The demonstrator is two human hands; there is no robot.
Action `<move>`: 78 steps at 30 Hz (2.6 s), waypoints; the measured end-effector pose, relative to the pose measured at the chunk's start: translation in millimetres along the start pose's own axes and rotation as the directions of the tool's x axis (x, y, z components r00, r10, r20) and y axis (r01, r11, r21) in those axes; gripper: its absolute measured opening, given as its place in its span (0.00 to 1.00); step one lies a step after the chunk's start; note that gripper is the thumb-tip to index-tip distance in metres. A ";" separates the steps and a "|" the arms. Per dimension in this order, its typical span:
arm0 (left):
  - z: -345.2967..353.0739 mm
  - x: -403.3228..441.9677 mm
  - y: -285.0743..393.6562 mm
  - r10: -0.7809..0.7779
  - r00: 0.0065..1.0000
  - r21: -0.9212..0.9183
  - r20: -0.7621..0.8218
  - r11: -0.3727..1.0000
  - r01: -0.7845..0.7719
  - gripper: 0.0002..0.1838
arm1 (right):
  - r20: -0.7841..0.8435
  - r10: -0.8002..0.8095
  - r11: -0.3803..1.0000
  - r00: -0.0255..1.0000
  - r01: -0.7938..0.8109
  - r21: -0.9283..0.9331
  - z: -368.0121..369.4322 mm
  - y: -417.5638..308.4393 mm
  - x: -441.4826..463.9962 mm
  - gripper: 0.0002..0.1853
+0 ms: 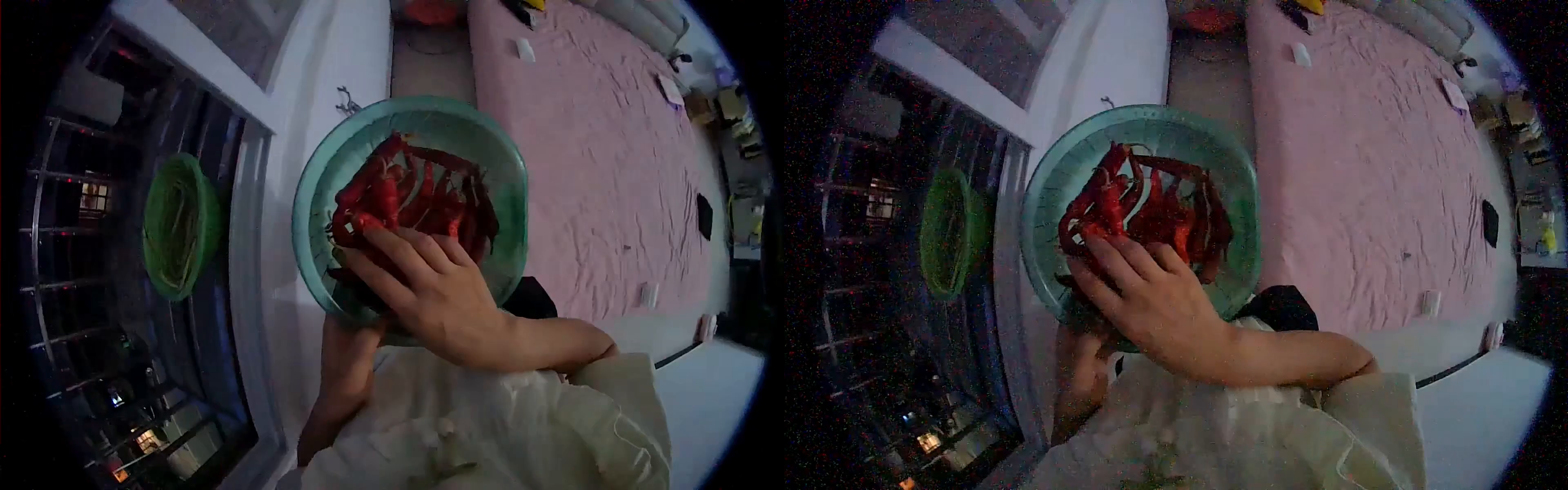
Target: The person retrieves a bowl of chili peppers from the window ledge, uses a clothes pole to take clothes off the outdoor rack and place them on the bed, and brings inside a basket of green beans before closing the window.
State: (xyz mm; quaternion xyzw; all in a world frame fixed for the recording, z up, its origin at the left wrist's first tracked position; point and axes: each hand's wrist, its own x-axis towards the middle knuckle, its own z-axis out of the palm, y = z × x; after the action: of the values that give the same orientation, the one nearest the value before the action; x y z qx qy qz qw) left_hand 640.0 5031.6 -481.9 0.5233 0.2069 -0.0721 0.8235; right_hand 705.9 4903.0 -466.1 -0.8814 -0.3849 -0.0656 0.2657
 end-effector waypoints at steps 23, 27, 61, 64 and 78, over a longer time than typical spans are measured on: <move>48.2 37.7 18.3 -0.140 0.988 0.034 -0.059 0.989 0.142 0.30 | 0.010 0.424 0.325 0.906 -0.163 0.931 -67.5 145.1 16.9 0.32; 46.3 38.1 19.9 -0.140 0.990 0.013 -0.029 0.990 0.141 0.31 | -0.012 0.433 0.358 0.901 -0.160 0.920 -64.1 138.7 16.8 0.31; 26.1 34.7 5.6 -0.079 0.995 -0.003 0.056 0.997 0.079 0.32 | -0.209 0.114 0.653 0.971 0.086 0.753 -32.3 103.0 -6.2 0.12; 24.7 37.6 4.1 -0.063 0.994 0.024 0.094 0.998 0.061 0.33 | -0.200 0.103 0.706 0.974 0.070 0.704 -32.7 102.9 -7.0 0.13; 35.6 31.6 11.4 -0.085 0.996 -0.032 0.011 0.996 0.086 0.33 | 0.107 -0.091 0.988 0.990 0.103 -0.111 -50.6 86.0 -13.2 0.28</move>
State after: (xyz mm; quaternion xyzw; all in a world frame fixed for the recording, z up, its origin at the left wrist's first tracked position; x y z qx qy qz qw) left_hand 681.8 5008.0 -472.5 0.5003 0.2264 -0.1064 0.8290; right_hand 762.5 4819.8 -463.2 -0.8778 -0.4360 -0.0557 0.1904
